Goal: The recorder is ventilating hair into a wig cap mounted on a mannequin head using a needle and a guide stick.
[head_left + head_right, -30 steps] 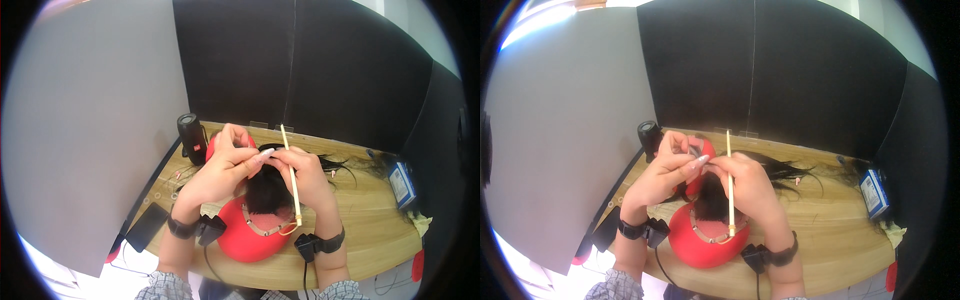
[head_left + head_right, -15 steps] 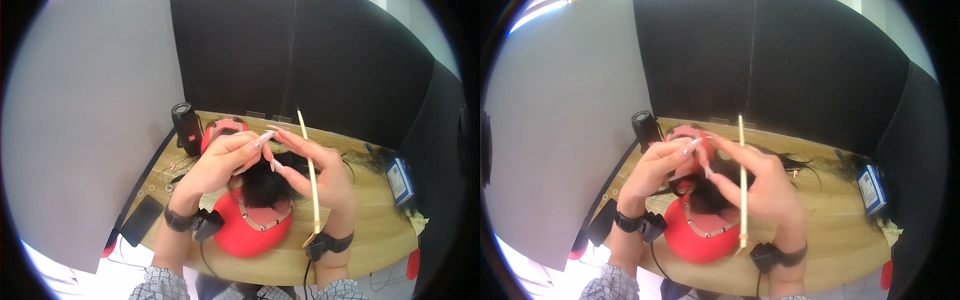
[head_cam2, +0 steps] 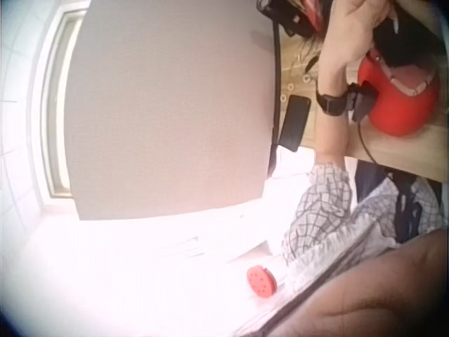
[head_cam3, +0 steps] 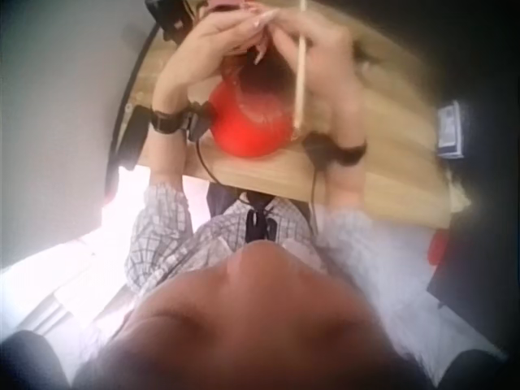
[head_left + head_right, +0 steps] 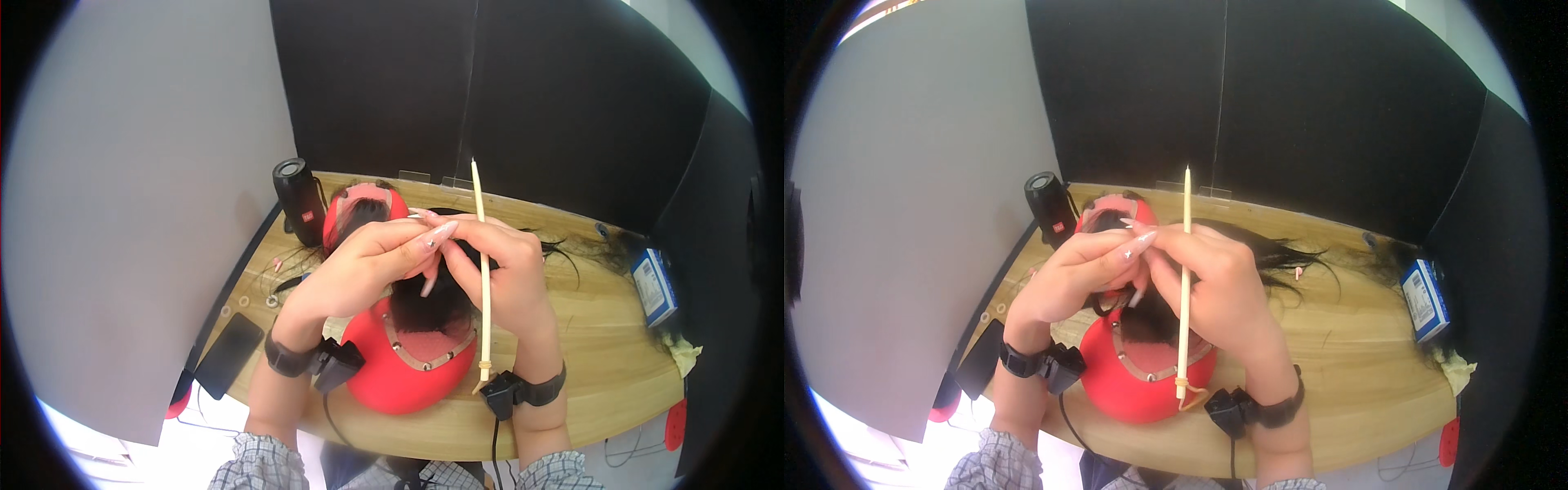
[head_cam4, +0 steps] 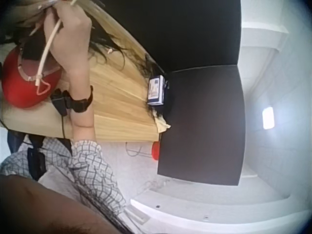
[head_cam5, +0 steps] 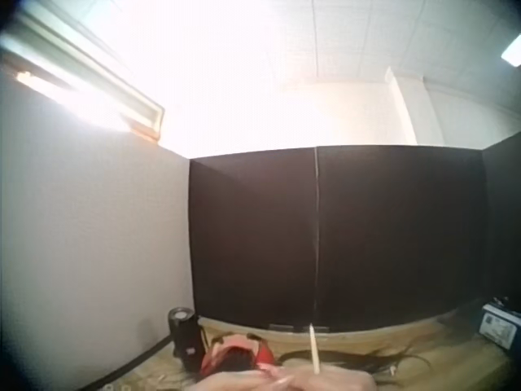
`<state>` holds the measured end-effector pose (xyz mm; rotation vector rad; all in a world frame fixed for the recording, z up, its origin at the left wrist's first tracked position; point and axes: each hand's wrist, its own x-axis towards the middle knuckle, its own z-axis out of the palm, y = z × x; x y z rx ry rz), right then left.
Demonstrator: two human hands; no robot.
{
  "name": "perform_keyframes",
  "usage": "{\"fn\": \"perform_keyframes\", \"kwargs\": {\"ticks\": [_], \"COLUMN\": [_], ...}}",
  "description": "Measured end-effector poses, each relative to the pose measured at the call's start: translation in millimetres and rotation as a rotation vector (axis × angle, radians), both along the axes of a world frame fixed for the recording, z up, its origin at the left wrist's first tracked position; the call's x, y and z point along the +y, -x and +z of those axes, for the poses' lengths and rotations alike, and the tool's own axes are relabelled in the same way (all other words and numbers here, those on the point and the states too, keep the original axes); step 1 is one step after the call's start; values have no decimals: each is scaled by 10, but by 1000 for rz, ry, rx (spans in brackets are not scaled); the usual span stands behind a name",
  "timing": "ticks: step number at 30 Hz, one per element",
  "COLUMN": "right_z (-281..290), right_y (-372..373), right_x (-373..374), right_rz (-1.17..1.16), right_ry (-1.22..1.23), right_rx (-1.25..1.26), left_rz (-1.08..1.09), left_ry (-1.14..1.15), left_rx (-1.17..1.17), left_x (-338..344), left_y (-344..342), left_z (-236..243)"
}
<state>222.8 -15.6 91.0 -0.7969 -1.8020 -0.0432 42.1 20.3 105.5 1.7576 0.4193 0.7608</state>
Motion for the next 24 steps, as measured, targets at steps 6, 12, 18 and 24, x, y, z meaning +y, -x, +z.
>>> {"fn": "perform_keyframes", "kwargs": {"ticks": [6, 12, 18, 24], "right_z": [3, -16, 20, 105], "right_y": [14, 53, 20, 93], "right_x": [-47, -30, -81, -151], "right_rz": [-75, -3, 21, 96], "right_ry": [-15, 62, 158, 319], "right_rx": [7, 177, 192, 250], "left_rz": [45, 69, 81, 331], "left_ry": [7, -119, -44, -237], "left_rx": [-92, -49, 23, 132], "left_x": [-30, -14, -61, 2], "left_y": [-48, -29, -29, 177], "left_z": [-16, -26, 11, 69]}}
